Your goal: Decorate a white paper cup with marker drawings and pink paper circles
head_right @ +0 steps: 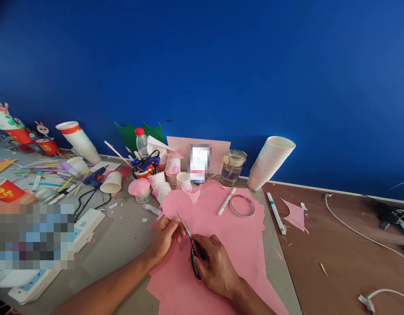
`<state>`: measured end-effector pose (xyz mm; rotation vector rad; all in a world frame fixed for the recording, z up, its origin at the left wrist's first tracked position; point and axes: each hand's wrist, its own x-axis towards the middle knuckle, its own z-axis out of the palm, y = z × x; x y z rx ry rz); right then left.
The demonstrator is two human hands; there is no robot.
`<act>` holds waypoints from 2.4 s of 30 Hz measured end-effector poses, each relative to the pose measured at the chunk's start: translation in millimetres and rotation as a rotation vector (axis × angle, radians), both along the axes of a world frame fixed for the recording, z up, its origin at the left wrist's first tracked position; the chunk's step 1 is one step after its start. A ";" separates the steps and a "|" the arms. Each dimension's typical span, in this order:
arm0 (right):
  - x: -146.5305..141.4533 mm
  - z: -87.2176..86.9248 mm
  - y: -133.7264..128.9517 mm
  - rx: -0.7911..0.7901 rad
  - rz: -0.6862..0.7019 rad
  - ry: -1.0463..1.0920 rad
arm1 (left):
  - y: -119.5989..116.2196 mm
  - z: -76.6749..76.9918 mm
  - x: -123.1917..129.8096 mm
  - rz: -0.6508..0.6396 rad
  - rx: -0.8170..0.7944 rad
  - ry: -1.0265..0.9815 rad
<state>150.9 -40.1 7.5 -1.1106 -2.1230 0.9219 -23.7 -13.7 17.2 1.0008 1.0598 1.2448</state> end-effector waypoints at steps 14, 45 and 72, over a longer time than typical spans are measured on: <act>0.7 -4.5 0.6 -0.136 -0.038 0.084 | 2.0 -0.8 -0.1 -0.013 0.004 -0.002; 0.4 -5.6 1.6 -0.119 -0.065 0.047 | 1.1 -0.3 -2.0 -0.028 0.004 0.000; 0.4 -3.6 1.2 -0.104 -0.068 -0.011 | 0.8 1.9 -2.6 -0.039 0.008 0.002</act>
